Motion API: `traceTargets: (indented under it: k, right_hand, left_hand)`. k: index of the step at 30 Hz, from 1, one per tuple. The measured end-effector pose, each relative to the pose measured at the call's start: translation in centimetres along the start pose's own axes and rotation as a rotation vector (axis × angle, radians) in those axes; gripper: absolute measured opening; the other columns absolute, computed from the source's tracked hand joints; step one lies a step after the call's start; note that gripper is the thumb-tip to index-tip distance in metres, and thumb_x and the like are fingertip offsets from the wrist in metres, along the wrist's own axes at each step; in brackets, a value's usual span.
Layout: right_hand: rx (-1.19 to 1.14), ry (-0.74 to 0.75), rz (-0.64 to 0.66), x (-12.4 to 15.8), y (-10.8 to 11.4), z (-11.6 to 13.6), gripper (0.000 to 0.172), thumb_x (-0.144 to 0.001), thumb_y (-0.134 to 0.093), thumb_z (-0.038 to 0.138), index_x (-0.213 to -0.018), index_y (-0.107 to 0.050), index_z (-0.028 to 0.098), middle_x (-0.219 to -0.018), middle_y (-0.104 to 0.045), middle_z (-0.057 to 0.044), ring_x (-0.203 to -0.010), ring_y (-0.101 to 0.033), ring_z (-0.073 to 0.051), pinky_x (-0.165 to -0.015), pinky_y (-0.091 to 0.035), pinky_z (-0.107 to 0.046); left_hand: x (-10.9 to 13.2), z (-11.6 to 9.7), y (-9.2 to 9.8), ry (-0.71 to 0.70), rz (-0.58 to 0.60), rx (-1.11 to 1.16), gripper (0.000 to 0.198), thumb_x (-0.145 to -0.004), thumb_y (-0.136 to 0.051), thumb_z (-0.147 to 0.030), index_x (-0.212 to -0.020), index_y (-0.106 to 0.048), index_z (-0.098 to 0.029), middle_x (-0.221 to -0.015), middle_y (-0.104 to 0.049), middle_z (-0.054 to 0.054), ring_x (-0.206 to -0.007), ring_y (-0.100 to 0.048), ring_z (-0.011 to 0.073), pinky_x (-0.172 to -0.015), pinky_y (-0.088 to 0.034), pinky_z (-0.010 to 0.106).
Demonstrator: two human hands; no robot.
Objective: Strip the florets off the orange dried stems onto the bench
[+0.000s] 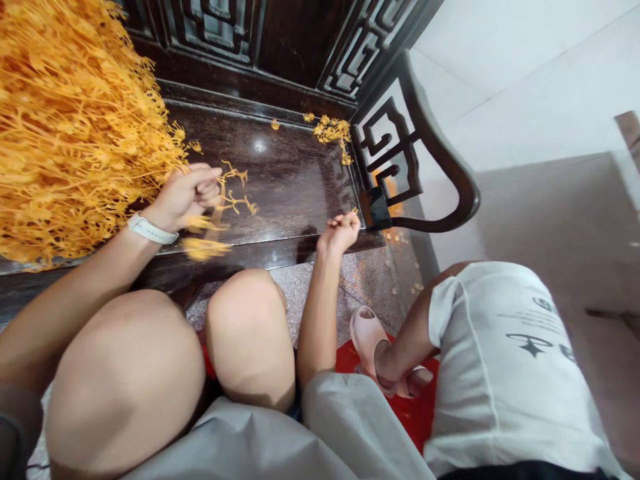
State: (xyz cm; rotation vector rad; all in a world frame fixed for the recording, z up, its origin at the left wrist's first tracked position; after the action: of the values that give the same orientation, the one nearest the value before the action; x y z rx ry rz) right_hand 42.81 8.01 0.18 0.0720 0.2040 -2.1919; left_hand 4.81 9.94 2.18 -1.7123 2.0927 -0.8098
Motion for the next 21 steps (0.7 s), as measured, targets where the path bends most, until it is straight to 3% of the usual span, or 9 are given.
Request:
traceTargets:
  k: [3, 8, 11, 16, 18, 21]
  right_hand:
    - [0.063, -0.007, 0.038, 0.6, 1.5, 1.6, 0.048, -0.085, -0.085, 0.067, -0.096, -0.062, 0.026, -0.069, -0.052, 0.008, -0.055, -0.048, -0.009, -0.054, -0.045, -0.024]
    - [0.267, -0.015, 0.243, 4.0, -1.6, 1.2, 0.05, -0.081, -0.088, 0.05, -0.12, -0.072, 0.023, -0.088, -0.071, 0.0, -0.066, -0.059, -0.013, -0.058, -0.048, -0.027]
    - [0.4, 0.0, 0.263, 4.3, -2.2, 0.3, 0.048, -0.083, -0.08, 0.042, -0.126, -0.07, 0.021, -0.09, -0.072, 0.0, -0.069, -0.061, -0.015, -0.061, -0.048, -0.029]
    - [0.609, 0.146, 0.209, 5.2, -1.5, 0.7, 0.034, -0.083, -0.074, 0.034, -0.114, -0.068, 0.022, -0.076, -0.066, 0.004, -0.07, -0.062, -0.017, -0.076, -0.054, -0.034]
    - [0.689, 0.2, 0.213, 6.1, -1.7, 0.7, 0.039, -0.083, -0.073, 0.033, -0.12, -0.068, 0.022, -0.077, -0.068, 0.004, -0.075, -0.065, -0.019, -0.085, -0.056, -0.038]
    - [0.785, 0.262, 0.22, 6.8, -2.4, 0.2, 0.06, -0.083, -0.072, 0.031, -0.142, -0.064, 0.022, -0.084, -0.075, 0.001, -0.094, -0.072, -0.025, -0.103, -0.055, -0.048]
  left_hand:
    - [-0.5, -0.9, 1.1, -0.023, -0.035, 0.066, 0.058, -0.095, -0.086, -0.035, -0.066, -0.038, -0.021, -0.056, -0.033, -0.008, -0.045, -0.026, 0.0043, -0.041, -0.027, 0.018]
    - [-1.0, -0.8, 2.1, -0.056, -0.081, 0.031, 0.059, -0.091, -0.091, -0.048, -0.067, -0.043, -0.022, -0.054, -0.032, -0.008, -0.044, -0.025, 0.0044, -0.04, -0.023, 0.022]
    - [-1.3, -0.9, 2.6, -0.085, -0.082, -0.055, 0.059, -0.091, -0.089, -0.056, -0.068, -0.046, -0.023, -0.054, -0.023, -0.008, -0.045, -0.019, 0.0052, -0.042, -0.017, 0.026]
    - [-1.7, -1.0, 3.1, -0.142, -0.063, -0.115, 0.055, -0.095, -0.084, -0.061, -0.075, -0.05, -0.023, -0.055, -0.018, -0.008, -0.05, -0.015, 0.0078, -0.053, -0.009, 0.035]
    - [-1.6, -0.9, 3.4, -0.147, -0.099, -0.124, 0.053, -0.095, -0.084, -0.059, -0.075, -0.051, -0.023, -0.056, -0.018, -0.007, -0.052, -0.015, 0.0083, -0.057, -0.008, 0.037]
    - [-1.3, -0.8, 3.3, -0.126, -0.122, -0.142, 0.051, -0.095, -0.085, -0.057, -0.074, -0.054, -0.022, -0.058, -0.02, -0.006, -0.054, -0.016, 0.0091, -0.06, -0.009, 0.037]
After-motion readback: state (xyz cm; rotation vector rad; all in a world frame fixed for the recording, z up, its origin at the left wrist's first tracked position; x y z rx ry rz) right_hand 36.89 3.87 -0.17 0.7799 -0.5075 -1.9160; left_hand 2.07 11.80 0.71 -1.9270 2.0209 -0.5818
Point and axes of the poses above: each hand's wrist, its own x-axis away from the middle knuckle, its own y-axis out of the back of the hand, z = x × y, the point moved 10 cm from there along -x, towards the middle knuckle
